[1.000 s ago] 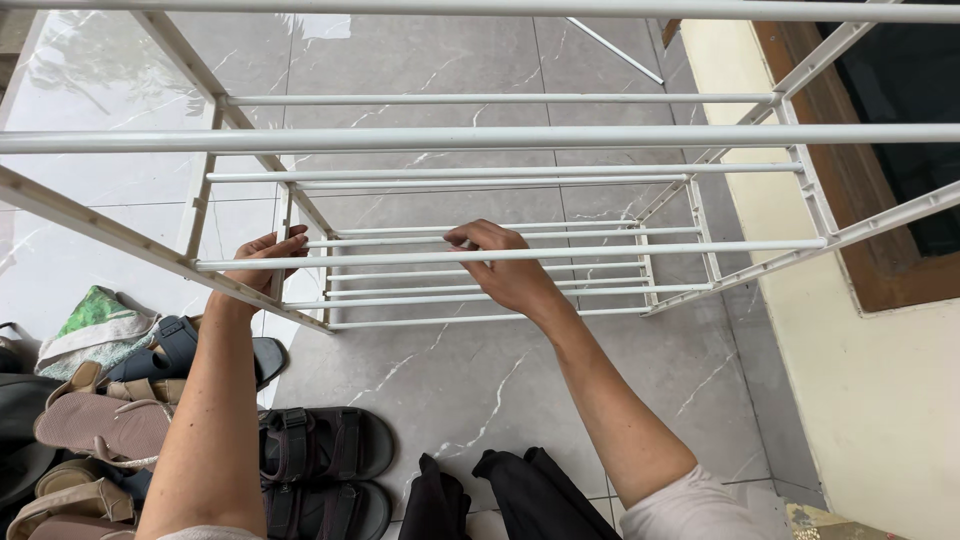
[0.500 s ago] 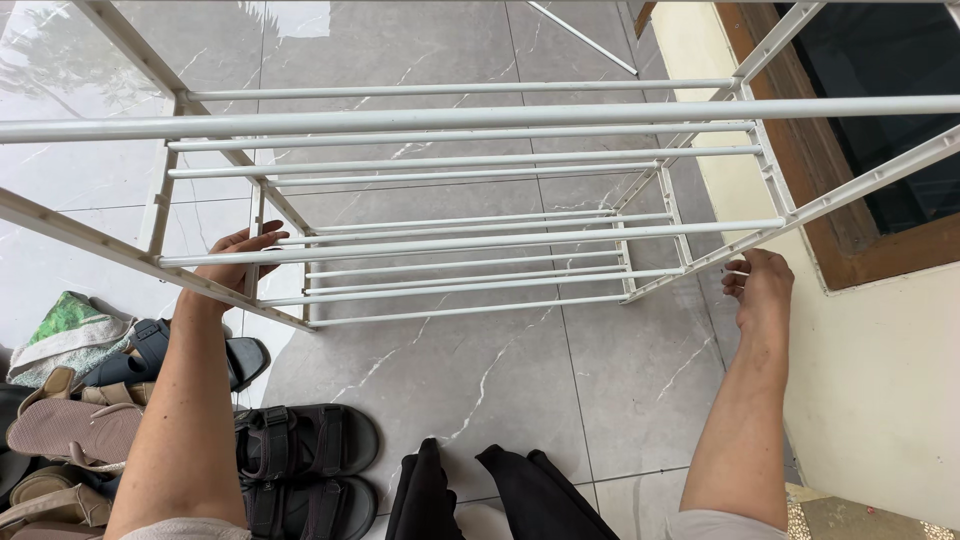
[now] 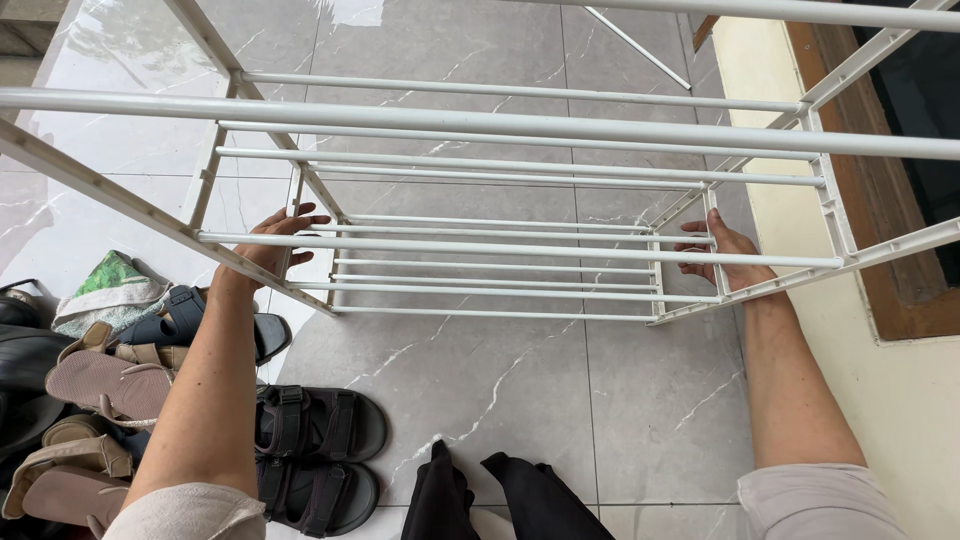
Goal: The person assembles a white metal shoe rack by inserting horizontal bars into the frame slots. They adjust the bars to ensure they are seated correctly and secure the structure by hand.
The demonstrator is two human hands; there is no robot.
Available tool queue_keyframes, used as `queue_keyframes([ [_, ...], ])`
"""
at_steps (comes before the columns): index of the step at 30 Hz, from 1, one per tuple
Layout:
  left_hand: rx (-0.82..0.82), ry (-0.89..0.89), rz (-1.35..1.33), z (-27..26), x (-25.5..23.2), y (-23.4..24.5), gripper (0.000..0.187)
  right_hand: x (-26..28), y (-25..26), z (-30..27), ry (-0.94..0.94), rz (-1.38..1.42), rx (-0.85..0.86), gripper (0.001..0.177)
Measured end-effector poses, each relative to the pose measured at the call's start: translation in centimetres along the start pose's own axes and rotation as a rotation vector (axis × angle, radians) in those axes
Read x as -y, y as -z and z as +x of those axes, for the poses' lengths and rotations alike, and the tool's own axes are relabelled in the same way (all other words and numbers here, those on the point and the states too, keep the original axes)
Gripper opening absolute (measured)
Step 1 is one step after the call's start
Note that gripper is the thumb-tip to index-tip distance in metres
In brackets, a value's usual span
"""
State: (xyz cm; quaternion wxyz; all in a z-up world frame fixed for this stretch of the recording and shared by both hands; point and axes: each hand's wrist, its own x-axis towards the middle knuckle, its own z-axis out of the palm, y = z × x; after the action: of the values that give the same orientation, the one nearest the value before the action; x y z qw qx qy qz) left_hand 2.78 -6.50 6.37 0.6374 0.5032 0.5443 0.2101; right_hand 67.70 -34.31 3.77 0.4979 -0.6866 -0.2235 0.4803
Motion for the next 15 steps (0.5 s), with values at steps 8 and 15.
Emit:
queue_keyframes([
  [8,0.004,0.015,-0.087,0.4,0.5,0.4,0.035,-2.3,1.4,1.9,0.071,0.089,0.088,0.048],
  [15,0.005,-0.029,-0.045,1.5,1.8,1.2,0.037,-3.4,2.2,3.3,0.008,0.035,0.033,0.045],
])
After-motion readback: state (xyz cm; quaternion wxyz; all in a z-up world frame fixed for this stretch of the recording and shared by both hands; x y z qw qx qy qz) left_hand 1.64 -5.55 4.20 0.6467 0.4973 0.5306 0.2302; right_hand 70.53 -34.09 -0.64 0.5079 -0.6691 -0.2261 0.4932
